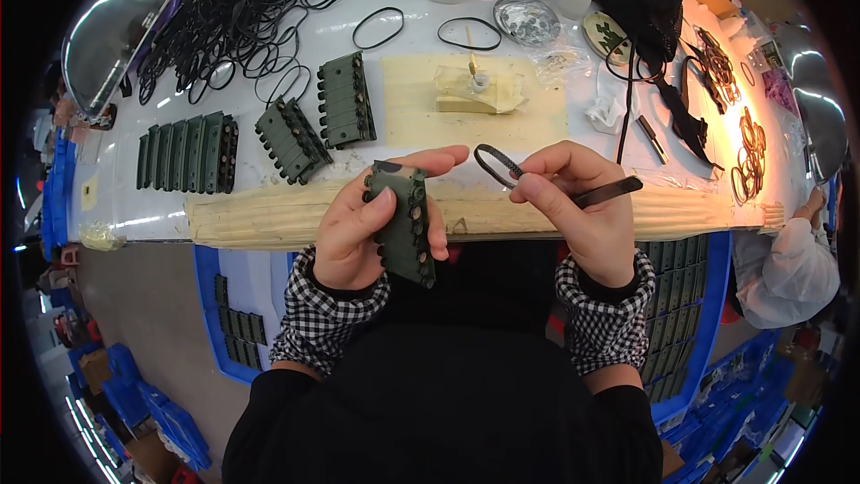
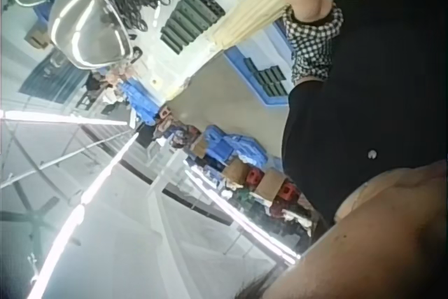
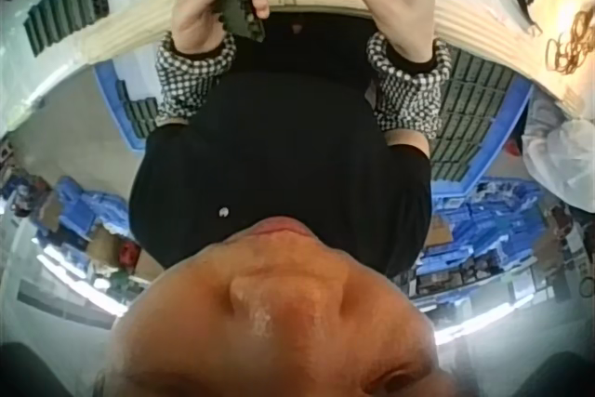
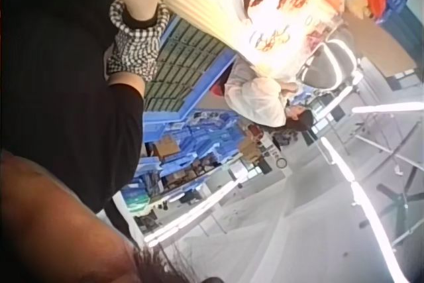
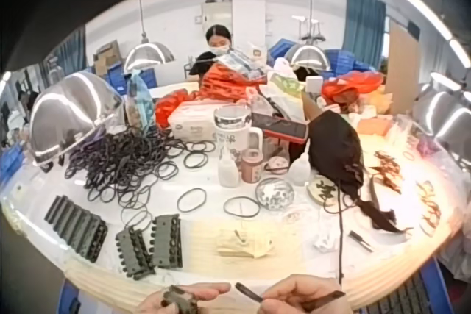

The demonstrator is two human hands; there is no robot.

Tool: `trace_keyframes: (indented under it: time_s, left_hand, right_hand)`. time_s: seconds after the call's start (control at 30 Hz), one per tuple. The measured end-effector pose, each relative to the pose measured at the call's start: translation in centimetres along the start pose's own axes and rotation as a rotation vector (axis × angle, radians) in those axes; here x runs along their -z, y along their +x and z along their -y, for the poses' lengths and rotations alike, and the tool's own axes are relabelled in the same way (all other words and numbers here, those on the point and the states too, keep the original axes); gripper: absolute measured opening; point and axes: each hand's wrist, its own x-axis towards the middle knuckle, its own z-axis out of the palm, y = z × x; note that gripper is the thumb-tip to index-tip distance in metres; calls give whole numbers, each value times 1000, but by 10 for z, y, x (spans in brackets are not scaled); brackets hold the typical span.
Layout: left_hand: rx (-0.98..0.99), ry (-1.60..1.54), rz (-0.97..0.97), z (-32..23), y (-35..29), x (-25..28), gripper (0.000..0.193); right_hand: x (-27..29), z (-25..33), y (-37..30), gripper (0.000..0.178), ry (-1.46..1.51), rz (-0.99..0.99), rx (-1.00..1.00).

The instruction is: Assembling small plastic components into a housing using tweezers.

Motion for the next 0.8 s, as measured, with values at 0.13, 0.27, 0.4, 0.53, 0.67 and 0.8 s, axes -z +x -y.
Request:
trace_keyframes:
  time_s: [0.13,0.27,0.4,0.53,0.67,0.8]
  left_hand:
    - [34,25,86,3,-5,-4,62]
    - [32,74,103,8,-1,-12,62]
    - [48,76,127,6,-5,-9,56]
    - [159,62,294,-1,-4,-5,43]
    - [224,39,320,-1,-5,-4,40]
    - [144,154,229,-1,-9,-8,43]
  right_hand:
    - [-2,-3,-2,8,-96,-7,39]
    - [-12,-8,-8,7,-216,-27,126]
    - [-6,-10,-5,17,-314,-57,285]
    - [-6,1,4,38,-428,121,491]
    - [2,4,6,36,-433,338,501]
    - [0,5,6,26,-530,150,588]
